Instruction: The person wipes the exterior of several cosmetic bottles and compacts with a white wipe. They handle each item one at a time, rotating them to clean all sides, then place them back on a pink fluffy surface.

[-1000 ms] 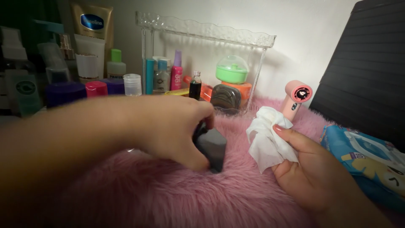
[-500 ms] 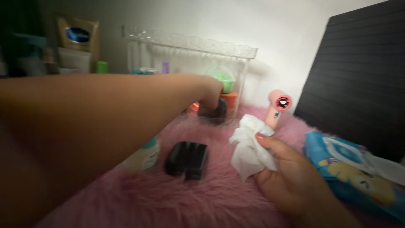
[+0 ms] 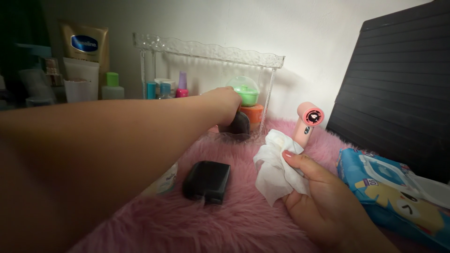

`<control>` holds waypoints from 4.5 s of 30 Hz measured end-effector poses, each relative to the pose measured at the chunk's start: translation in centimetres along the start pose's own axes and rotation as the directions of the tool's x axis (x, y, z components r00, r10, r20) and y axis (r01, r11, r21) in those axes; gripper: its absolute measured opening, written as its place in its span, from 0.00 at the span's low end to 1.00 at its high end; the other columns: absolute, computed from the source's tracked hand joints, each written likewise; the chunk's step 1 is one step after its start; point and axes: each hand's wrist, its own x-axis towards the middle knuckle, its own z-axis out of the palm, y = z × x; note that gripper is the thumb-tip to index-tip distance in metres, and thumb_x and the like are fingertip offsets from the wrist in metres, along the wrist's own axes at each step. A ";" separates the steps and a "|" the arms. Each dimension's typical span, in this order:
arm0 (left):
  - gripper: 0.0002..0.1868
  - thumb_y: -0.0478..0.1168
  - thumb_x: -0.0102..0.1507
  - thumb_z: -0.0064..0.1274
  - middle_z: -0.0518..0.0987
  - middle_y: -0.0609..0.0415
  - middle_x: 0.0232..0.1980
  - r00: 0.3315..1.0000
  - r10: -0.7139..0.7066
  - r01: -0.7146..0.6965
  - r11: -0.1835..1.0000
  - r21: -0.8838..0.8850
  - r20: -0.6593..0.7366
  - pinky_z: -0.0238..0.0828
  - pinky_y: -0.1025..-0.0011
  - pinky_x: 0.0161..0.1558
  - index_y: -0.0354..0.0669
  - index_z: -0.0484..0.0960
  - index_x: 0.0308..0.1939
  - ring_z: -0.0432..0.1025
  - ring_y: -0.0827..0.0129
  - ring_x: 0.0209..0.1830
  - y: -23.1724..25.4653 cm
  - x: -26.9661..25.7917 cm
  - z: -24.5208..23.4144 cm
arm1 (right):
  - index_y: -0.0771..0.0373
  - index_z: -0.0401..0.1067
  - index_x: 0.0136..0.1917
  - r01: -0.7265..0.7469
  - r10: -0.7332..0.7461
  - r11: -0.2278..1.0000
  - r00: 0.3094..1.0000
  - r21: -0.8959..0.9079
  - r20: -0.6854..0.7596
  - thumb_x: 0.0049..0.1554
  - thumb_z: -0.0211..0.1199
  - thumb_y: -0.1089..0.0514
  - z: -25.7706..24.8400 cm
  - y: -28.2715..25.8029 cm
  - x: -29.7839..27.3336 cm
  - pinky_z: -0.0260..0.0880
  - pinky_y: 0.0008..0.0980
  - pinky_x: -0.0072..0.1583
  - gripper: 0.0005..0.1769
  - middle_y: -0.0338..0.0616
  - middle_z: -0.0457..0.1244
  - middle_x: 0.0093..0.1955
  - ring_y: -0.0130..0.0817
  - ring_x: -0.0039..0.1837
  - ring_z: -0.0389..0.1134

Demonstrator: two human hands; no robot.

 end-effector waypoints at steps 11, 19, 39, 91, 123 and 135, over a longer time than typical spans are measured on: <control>0.23 0.35 0.42 0.71 0.83 0.50 0.48 0.988 0.011 -0.017 0.999 -0.037 -0.155 0.77 0.58 0.48 0.49 0.87 0.42 0.78 0.54 0.48 0.0 -3.1 -4.8 | 0.60 0.68 0.68 0.219 -0.172 0.966 0.941 -0.137 0.292 0.64 0.49 0.55 -1.8 0.4 1.3 0.69 0.35 0.62 0.21 0.45 0.69 0.57 0.36 0.57 0.69; 0.26 0.39 0.45 0.67 0.84 0.51 0.42 0.973 -0.163 0.067 0.879 -0.472 -0.166 0.79 0.65 0.42 0.47 0.84 0.49 0.82 0.62 0.40 0.9 -9.0 -8.9 | 0.61 0.71 0.68 -0.030 0.013 0.999 0.928 0.039 0.372 0.66 0.52 0.51 -5.3 0.9 4.8 0.69 0.33 0.58 0.21 0.43 0.70 0.53 0.34 0.54 0.69; 0.15 0.52 0.60 0.60 0.86 0.62 0.43 0.921 -0.269 0.047 -0.641 -0.766 0.282 0.73 0.63 0.44 0.54 0.84 0.48 0.78 0.71 0.45 6.3 -17.6 -4.6 | 0.72 0.72 0.65 0.777 -0.860 0.027 0.339 -0.629 0.382 0.57 0.59 0.64 2.7 -1.9 -2.3 0.67 0.35 0.51 0.22 0.56 0.68 0.56 0.41 0.50 0.67; 0.25 0.35 0.59 0.56 0.83 0.55 0.47 0.821 -0.319 -0.530 -0.113 -0.841 -0.474 0.73 0.80 0.47 0.30 0.78 0.61 0.75 0.78 0.44 5.8 -18.3 -1.9 | 0.70 0.71 0.52 0.636 -0.639 0.769 0.766 -0.066 -0.065 0.61 0.51 0.63 7.4 -3.0 -1.3 0.77 0.29 0.49 0.11 0.44 0.69 0.45 0.29 0.46 0.73; 0.11 0.37 0.63 0.53 0.83 0.48 0.51 0.942 -0.330 -0.256 -0.820 -0.511 0.056 0.82 0.55 0.54 0.36 0.79 0.49 0.79 0.60 0.51 5.6 -18.3 -1.3 | 0.76 0.72 0.60 0.772 -0.693 0.622 0.620 -0.129 0.367 0.68 0.54 0.62 4.8 -0.6 -0.8 0.70 0.29 0.57 0.14 0.51 0.69 0.54 0.31 0.53 0.70; 0.14 0.38 0.62 0.52 0.82 0.49 0.50 0.959 -0.283 -0.235 -0.844 -0.482 0.027 0.78 0.54 0.54 0.37 0.77 0.50 0.78 0.61 0.49 6.3 -18.0 -1.7 | 0.71 0.76 0.54 0.798 -0.767 0.319 0.534 -0.511 0.355 0.68 0.57 0.57 5.5 -3.6 -1.9 0.65 0.34 0.34 0.13 0.53 0.67 0.40 0.33 0.31 0.63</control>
